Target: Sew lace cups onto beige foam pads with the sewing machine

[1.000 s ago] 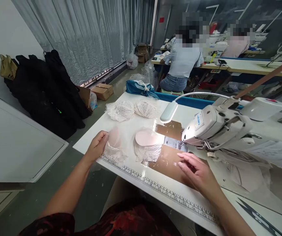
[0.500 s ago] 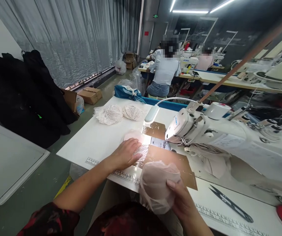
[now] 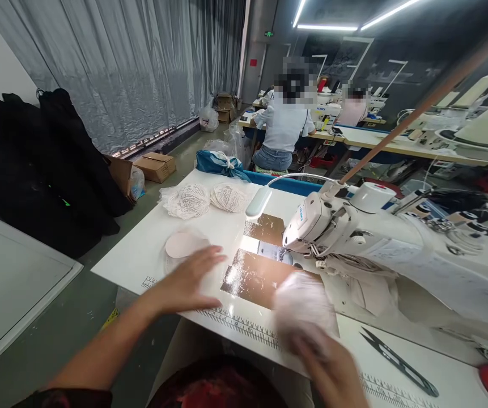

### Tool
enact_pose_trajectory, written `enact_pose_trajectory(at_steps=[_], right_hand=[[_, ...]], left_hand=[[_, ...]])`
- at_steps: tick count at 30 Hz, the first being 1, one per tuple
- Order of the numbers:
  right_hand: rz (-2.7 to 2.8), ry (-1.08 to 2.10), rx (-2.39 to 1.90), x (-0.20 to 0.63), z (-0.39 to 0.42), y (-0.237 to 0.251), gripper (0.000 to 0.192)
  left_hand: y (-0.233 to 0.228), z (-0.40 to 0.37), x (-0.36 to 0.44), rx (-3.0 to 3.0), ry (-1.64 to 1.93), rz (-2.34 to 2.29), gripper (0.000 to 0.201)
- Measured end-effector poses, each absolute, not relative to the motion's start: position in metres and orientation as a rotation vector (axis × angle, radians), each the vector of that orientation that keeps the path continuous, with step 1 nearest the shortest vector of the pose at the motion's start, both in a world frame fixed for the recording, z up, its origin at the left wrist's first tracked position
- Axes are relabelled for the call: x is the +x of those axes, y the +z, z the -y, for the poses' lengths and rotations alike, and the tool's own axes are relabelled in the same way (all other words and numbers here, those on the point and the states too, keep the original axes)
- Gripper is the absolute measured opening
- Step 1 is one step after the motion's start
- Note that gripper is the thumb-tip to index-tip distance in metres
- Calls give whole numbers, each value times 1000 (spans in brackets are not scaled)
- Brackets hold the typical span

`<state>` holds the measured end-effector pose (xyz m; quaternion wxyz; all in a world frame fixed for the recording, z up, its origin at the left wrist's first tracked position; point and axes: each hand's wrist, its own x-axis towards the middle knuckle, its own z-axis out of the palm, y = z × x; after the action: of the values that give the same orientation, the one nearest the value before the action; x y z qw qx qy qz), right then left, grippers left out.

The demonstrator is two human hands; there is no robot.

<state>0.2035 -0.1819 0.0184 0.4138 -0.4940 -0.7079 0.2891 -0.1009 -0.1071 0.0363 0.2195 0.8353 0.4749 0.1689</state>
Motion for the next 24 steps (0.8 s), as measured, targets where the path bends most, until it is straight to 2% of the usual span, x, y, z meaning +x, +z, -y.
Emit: enact_pose_trajectory(at_steps=[2,4,6,8,10,11,12,15,17,18,21,24], right_hand=[[1950,785,-1125,175,169,18,13],[2028,728,-1031,162,162,25,9],[1960,487,-1039,166,159,35,10],[1834,304,-1153,177,155,42,13],[1709,266,-1306,184,150,44,7],[1655,331,-1400,184,146,43,2],[1643,460,-1430,182,143,40,5],[1546,1164,-1296,170,134,25,12],[1306,1588,-1178,164,134,14,19],[1177,1744,-1132,163,135,10,22],[950,1981,-1044,163,143,5,29],[891,1962,-1029,165,147,5,28]], left_hand=[[47,114,-76,2186,447,-850,78],[50,116,-61,2031,388,-690,47],[45,113,-61,1995,507,-876,30],[37,108,-68,1960,692,-1196,20],[31,108,-73,1816,762,-1262,24],[29,109,-72,1726,745,-1148,29],[29,111,-69,1633,712,-969,36],[31,120,-51,1406,609,-460,64],[29,123,-42,1324,615,-377,79],[27,123,-40,1312,662,-424,80],[17,118,-43,1408,785,-724,78],[9,116,-48,1383,663,-819,71]])
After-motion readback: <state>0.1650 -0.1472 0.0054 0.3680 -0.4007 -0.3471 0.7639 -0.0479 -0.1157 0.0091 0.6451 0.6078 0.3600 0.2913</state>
